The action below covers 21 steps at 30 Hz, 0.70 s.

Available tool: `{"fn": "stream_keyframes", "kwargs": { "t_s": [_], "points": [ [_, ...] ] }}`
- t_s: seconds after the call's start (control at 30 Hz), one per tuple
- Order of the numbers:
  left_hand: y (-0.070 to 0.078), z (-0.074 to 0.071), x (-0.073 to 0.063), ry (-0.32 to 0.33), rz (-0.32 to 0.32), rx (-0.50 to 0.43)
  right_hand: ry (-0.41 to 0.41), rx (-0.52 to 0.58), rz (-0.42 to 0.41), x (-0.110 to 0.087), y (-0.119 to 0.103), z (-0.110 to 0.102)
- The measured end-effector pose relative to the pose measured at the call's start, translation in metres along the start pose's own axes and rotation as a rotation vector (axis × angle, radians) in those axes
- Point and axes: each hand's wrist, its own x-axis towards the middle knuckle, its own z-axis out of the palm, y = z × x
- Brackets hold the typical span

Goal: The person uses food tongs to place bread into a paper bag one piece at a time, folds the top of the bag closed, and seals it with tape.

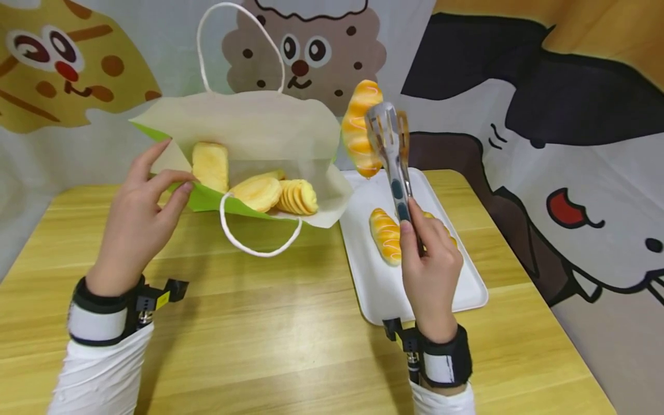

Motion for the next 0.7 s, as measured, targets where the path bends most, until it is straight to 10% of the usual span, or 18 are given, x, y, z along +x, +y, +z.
{"fn": "stream_keyframes", "kwargs": {
  "t_s": [0.37,0.7],
  "points": [
    [0.0,0.0,0.0,0.003,-0.001,0.003,0.059,0.029,0.042,0.002,-0.006,-0.009],
    [0.001,0.0,0.0,-0.002,0.002,0.002,0.05,0.216,-0.158,-0.01,-0.023,0.008]
  ]
}}
